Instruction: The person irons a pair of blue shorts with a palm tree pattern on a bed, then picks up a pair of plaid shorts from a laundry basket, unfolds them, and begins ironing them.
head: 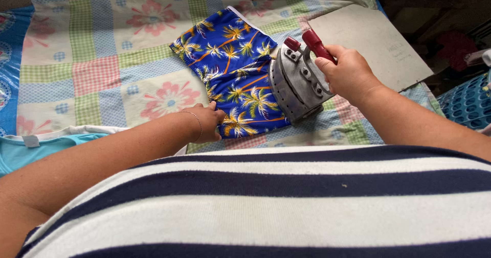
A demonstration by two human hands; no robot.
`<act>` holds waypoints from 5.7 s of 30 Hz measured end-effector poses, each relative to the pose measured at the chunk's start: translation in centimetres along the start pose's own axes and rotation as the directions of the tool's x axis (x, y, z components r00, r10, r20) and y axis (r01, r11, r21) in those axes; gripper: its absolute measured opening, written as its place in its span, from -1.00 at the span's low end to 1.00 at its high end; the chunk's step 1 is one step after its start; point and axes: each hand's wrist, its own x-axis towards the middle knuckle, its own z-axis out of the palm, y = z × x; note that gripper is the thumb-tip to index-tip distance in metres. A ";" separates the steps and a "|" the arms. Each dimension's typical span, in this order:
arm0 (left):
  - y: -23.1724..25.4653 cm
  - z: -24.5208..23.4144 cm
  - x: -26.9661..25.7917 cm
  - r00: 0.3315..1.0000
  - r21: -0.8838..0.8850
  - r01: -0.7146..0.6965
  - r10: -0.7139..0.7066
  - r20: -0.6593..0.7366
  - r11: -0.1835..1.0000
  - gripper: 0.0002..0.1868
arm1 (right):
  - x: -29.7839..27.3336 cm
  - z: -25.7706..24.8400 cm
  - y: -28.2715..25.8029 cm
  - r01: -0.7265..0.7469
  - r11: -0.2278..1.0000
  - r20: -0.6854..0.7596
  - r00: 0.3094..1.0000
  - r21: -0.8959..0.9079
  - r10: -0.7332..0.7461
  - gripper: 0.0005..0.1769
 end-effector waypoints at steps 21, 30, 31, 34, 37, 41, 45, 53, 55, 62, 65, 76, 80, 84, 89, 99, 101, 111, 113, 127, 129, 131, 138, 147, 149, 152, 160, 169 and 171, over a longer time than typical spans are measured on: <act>0.4 -1.9 1.2 1.000 0.095 -0.015 0.012 0.025 0.995 -0.41 | 1.1 -1.0 2.7 0.051 0.993 0.049 0.997 0.107 -0.056 -0.56; 0.4 -5.2 2.8 0.999 0.042 0.014 -0.013 -0.035 0.999 -0.41 | 1.1 -1.8 2.4 0.055 0.995 0.122 0.990 0.086 -0.065 -0.52; 0.5 -5.6 3.1 0.998 0.037 0.016 -0.014 -0.058 0.999 -0.40 | 1.3 -2.0 2.4 0.058 0.993 0.131 0.989 0.098 -0.071 -0.52; 1.2 -7.0 4.0 0.991 0.009 0.009 -0.008 -0.130 1.000 -0.40 | 1.3 -2.2 2.4 0.052 0.990 0.160 0.985 0.128 -0.073 -0.53; 1.8 -8.3 5.6 0.981 -0.029 -0.020 0.014 -0.196 0.999 -0.37 | 1.4 -2.5 2.4 0.036 0.988 0.189 0.980 0.149 -0.064 -0.53; 2.3 -9.1 8.8 0.962 -0.002 -0.096 0.093 -0.256 0.995 -0.34 | 1.5 -2.9 2.6 0.026 0.981 0.248 0.966 0.194 -0.075 -0.51; 2.4 -9.6 12.1 0.937 0.036 -0.173 0.176 -0.301 0.984 -0.43 | 1.6 -3.2 2.6 0.022 0.987 0.273 0.960 0.160 -0.065 -0.50; 2.6 -10.5 17.7 0.892 0.033 -0.304 0.297 -0.341 0.952 -0.51 | 1.7 -3.4 1.9 -0.006 0.996 0.270 0.963 0.091 -0.019 -0.47; 2.6 -10.7 18.7 0.892 0.078 -0.311 0.320 -0.319 0.947 -0.50 | 1.7 -3.5 1.8 0.007 0.997 0.264 0.964 0.073 -0.026 -0.48; 2.4 -12.9 18.8 0.913 0.136 -0.271 0.300 -0.276 0.953 -0.51 | 1.4 -3.6 0.7 -0.001 1.000 0.253 0.968 0.020 -0.004 -0.47; 2.2 -13.3 18.8 0.912 0.126 -0.261 0.287 -0.292 0.957 -0.50 | 1.5 -3.5 0.6 -0.034 0.999 0.242 0.970 -0.009 0.035 -0.47; 0.2 -10.0 18.0 0.917 0.029 -0.196 0.194 -0.350 0.980 -0.19 | 3.7 -1.9 1.4 0.211 0.977 0.135 0.968 0.007 -0.210 -0.55; -2.2 -8.5 14.8 0.937 -0.018 -0.086 0.075 -0.342 0.996 -0.04 | 5.0 -1.5 0.2 0.144 0.990 0.166 0.976 0.009 -0.144 -0.56; -4.3 -6.5 12.1 0.957 -0.061 0.033 -0.049 -0.285 0.998 0.08 | 5.8 -1.0 -0.9 0.095 0.992 0.194 0.975 0.086 -0.110 -0.57; -5.1 -4.5 9.8 0.932 -0.090 0.087 -0.113 -0.344 0.992 0.09 | 5.9 -1.2 -0.8 0.047 0.995 0.239 0.969 0.091 -0.068 -0.53; -4.0 -2.2 6.0 0.889 -0.138 0.144 -0.190 -0.417 0.980 -0.08 | 5.5 -1.9 -0.1 0.049 0.993 0.310 0.947 0.107 -0.080 -0.51; -3.8 -1.6 6.0 0.872 -0.341 0.184 -0.313 -0.376 0.922 -0.13 | 4.9 -2.2 0.2 0.031 0.997 0.314 0.948 0.071 -0.052 -0.50; -4.3 1.8 6.9 0.863 -0.651 0.050 -0.360 -0.354 0.758 -0.13 | 3.4 -2.4 0.9 0.033 0.996 0.265 0.963 0.088 -0.055 -0.51; -5.0 2.6 8.1 0.909 -0.819 -0.091 -0.288 -0.301 0.567 -0.29 | 3.2 -2.2 0.9 0.031 0.996 0.253 0.966 0.084 -0.051 -0.50; -5.4 2.8 7.9 0.966 -0.990 0.095 -0.249 0.067 0.104 -0.31 | 5.8 -2.6 -0.8 0.149 0.961 0.337 0.939 -0.234 -0.063 -0.28; -5.4 3.1 8.2 0.963 -0.989 0.095 -0.262 0.063 0.111 -0.31 | 6.5 -2.5 -0.8 0.187 0.952 0.364 0.927 -0.243 -0.089 -0.32; -5.5 3.5 8.4 0.966 -0.994 0.075 -0.253 0.053 0.078 -0.31 | 7.1 -2.4 -1.0 0.220 0.941 0.387 0.916 -0.259 -0.108 -0.31; -5.5 4.1 8.6 0.969 -0.997 0.046 -0.245 0.028 0.069 -0.28 | 7.9 -1.9 -2.2 0.323 0.904 0.415 0.890 -0.281 -0.189 -0.34; -5.3 3.5 7.9 0.970 -0.989 0.025 -0.242 -0.012 0.148 -0.28 | 6.6 -0.7 -3.3 0.173 0.963 0.323 0.941 -0.206 -0.100 -0.36; -5.1 3.2 7.7 0.971 -0.992 0.055 -0.239 0.025 0.117 -0.28 | 6.3 -0.5 -3.4 0.194 0.961 0.320 0.939 -0.199 -0.123 -0.39; -5.0 3.1 7.3 0.970 -0.993 0.066 -0.238 0.042 0.096 -0.28 | 6.2 -0.3 -3.7 0.163 0.967 0.297 0.950 -0.197 -0.100 -0.37; -5.5 3.3 7.9 0.976 -0.992 0.048 -0.216 0.022 0.114 -0.27 | 6.4 0.6 -4.2 0.110 0.989 0.270 0.959 -0.098 -0.080 -0.39; -5.5 3.3 7.6 0.977 -0.990 0.052 -0.214 0.024 0.127 -0.28 | 7.1 0.6 -5.4 0.117 0.981 0.326 0.943 -0.152 -0.062 -0.32; -5.6 3.3 7.7 0.978 -0.991 0.042 -0.206 0.015 0.127 -0.29 | 7.3 0.6 -5.5 0.132 0.978 0.324 0.943 -0.160 -0.074 -0.33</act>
